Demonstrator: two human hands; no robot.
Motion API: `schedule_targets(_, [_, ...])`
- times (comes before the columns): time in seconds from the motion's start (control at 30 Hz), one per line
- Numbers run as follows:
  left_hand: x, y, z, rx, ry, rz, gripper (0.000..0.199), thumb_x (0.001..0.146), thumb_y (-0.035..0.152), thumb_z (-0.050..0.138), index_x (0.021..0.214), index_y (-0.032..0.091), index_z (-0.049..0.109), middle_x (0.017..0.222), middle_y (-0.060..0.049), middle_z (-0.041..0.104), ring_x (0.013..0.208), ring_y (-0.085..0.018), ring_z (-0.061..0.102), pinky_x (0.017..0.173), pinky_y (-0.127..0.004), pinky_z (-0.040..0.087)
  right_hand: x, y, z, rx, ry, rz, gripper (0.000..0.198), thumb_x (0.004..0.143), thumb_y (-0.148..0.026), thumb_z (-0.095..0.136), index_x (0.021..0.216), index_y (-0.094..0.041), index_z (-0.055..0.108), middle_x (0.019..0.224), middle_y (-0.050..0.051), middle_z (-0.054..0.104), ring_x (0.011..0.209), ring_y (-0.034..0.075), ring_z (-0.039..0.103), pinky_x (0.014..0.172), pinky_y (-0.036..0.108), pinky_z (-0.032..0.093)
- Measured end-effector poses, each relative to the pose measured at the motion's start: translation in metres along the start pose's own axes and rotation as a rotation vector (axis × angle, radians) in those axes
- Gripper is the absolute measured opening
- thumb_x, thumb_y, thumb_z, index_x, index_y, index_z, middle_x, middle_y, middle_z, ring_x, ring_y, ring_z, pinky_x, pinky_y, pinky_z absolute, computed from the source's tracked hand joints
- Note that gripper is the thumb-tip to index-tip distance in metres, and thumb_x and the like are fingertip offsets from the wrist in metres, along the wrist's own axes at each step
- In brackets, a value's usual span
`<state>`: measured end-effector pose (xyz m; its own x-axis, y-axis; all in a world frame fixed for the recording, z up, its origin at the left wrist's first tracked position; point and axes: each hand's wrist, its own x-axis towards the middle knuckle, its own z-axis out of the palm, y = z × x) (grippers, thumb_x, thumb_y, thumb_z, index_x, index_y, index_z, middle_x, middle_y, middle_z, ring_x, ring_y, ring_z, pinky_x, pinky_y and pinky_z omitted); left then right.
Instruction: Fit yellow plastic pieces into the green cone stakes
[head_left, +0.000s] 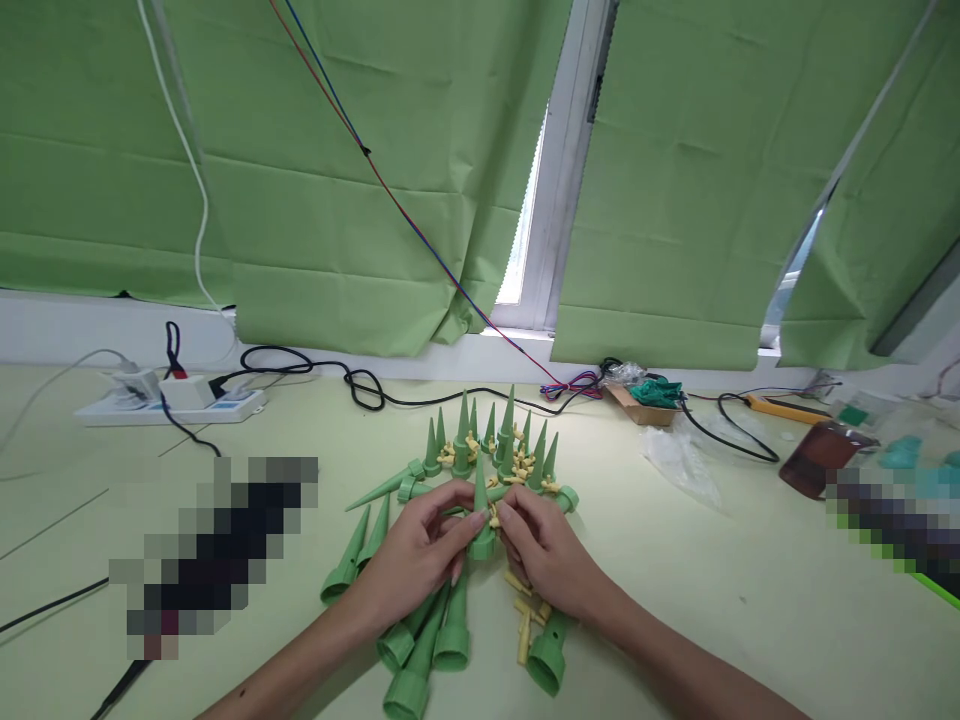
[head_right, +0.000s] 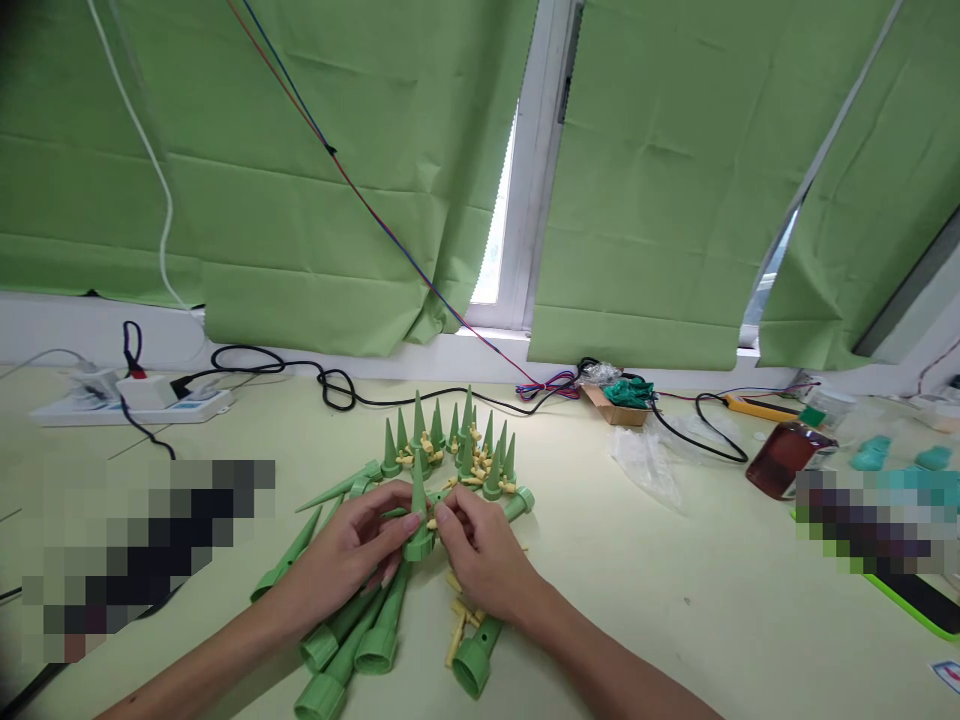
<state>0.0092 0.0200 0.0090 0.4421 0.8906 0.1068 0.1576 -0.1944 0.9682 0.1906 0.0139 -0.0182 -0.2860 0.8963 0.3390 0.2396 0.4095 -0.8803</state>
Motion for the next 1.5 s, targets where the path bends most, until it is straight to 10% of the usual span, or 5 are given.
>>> schedule_targets(0.87, [0.0008,-0.0035,-0.0006,-0.092,-0.032,-0.028,0.031,0.09,0.05,0.058,0.093,0.021,0.048,0.064,0.009,0.038,0.039,-0.004,0.033,0.038,-0.018,0.026,-0.0015,-0.0007,-0.0036,-0.271,0.03,-0.236,0.022,0.099,-0.025,0.042,0.08,-0.019,0.053,0.071,0.0,0.052,0.063,0.014,0.045,0.06,0.026,0.034])
schedule_targets(1.5, [-0.0019,-0.0056,0.0011,0.034,0.007,0.057,0.026,0.093,0.045,0.054,0.103,0.021,0.059,0.083,0.0,0.055,0.057,-0.011,0.045,0.048,-0.021,0.038,-0.0017,-0.0015,-0.0015,-0.202,0.032,-0.137,0.027,0.099,-0.032,0.043,0.076,-0.02,0.047,0.063,-0.003,0.044,0.056,0.012,0.039,0.053,0.025,0.03])
